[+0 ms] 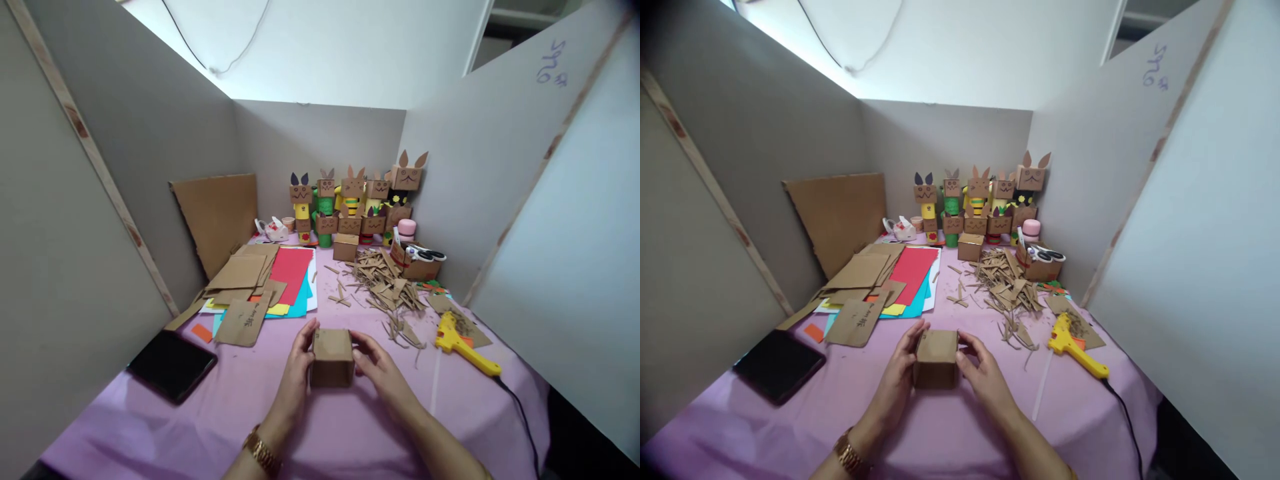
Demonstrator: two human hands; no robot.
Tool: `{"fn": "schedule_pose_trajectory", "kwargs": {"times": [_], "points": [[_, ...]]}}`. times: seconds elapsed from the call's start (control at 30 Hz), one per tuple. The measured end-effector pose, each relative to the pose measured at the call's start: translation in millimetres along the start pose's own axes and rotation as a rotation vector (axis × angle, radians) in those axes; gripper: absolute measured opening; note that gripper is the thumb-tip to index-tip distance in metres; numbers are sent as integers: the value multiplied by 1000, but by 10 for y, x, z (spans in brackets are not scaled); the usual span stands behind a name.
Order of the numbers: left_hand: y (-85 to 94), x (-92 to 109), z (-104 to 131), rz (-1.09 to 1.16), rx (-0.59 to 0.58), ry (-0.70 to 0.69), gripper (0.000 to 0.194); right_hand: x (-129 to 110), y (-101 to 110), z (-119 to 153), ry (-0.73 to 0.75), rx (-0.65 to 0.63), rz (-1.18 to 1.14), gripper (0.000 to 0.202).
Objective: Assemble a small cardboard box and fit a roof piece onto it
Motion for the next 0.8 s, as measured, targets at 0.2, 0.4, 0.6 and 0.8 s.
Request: {"fn": "schedule_pose_trajectory", "kwargs": {"times": [0.2, 0.4, 0.6, 0.8], "points": [[-2, 121, 137, 5, 39, 4, 40, -87, -69, 76, 20, -55, -98, 40], [-36, 153, 342, -69, 134, -27, 38, 4, 49, 251, 27, 2, -113, 23], [-22, -56, 507, -92, 73, 70, 52, 62, -87, 446, -30, -237, -162, 73], [-42, -24, 451, -62, -36, -163, 61, -30, -98, 447, 50, -272, 35, 92]]}}
Point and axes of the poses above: each hand's wrist, its own z-axis away from the middle knuckle, its own y-axis out of the back of the hand, x = y × z, the point moved 3 cm from there along -z, towards the middle knuckle, and after that the axes turned 9 degrees about -z, right-handed, at the moved point
